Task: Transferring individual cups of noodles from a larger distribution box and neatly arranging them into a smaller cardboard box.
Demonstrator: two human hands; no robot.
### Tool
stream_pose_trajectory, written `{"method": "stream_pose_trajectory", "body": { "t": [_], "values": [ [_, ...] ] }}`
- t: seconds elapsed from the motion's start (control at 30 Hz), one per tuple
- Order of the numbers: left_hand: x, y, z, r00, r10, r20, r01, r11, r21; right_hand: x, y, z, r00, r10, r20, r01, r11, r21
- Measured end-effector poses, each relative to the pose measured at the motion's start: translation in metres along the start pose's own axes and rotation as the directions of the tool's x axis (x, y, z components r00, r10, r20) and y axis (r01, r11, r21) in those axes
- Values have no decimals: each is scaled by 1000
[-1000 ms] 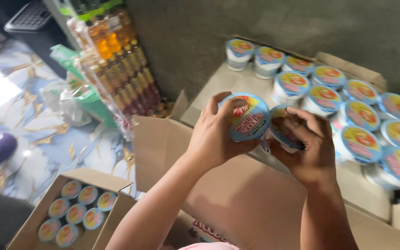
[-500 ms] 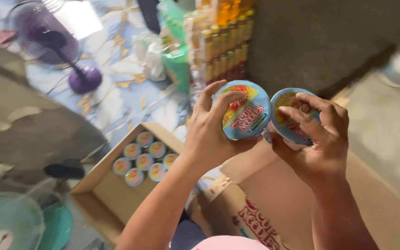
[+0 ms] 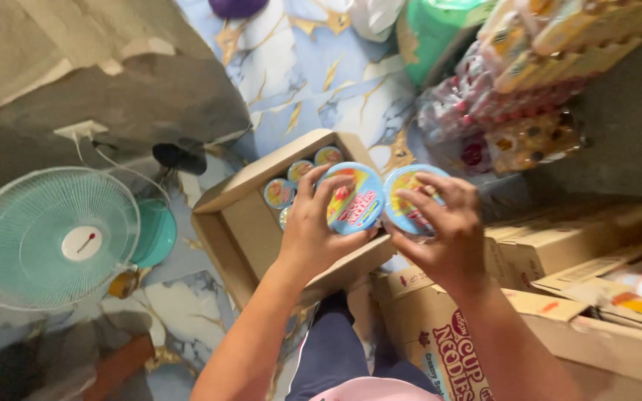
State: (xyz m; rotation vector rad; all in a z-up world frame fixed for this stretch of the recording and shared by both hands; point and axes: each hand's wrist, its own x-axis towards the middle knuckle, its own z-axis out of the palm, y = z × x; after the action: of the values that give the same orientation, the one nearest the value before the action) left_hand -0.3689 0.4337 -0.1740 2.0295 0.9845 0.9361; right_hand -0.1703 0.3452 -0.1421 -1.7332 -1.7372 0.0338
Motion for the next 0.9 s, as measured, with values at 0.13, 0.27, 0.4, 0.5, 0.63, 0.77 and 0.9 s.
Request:
{"method": "stream_pose_trajectory", "body": {
  "t": [0.13,0.27,0.4,0.5,0.63,0.77,0.9],
  "values": [
    [-22,-84,-3,988,-152,2,152,988,37,2,12,98,994,-13,105,8,999,50],
    [-61,-158,7,923,-385,19,383,921,73,-17,21,183,962,29,273,-57,994,97],
    [-104,-224,26,801,-596,52,588,801,112,-46,34,258,883,85,462,-133,989,71],
    [-128,-266,38,743,-666,70,651,743,156,-63,47,309,846,82,527,-139,988,69],
    [-154,-311,60,693,-715,88,702,698,141,-84,63,361,791,106,602,-166,985,45],
    [-168,-353,86,618,-779,105,748,624,225,-107,88,406,714,135,687,-194,981,9],
    [-173,-385,100,562,-819,120,768,570,293,-120,103,436,647,112,754,-191,981,19]
  ]
}}
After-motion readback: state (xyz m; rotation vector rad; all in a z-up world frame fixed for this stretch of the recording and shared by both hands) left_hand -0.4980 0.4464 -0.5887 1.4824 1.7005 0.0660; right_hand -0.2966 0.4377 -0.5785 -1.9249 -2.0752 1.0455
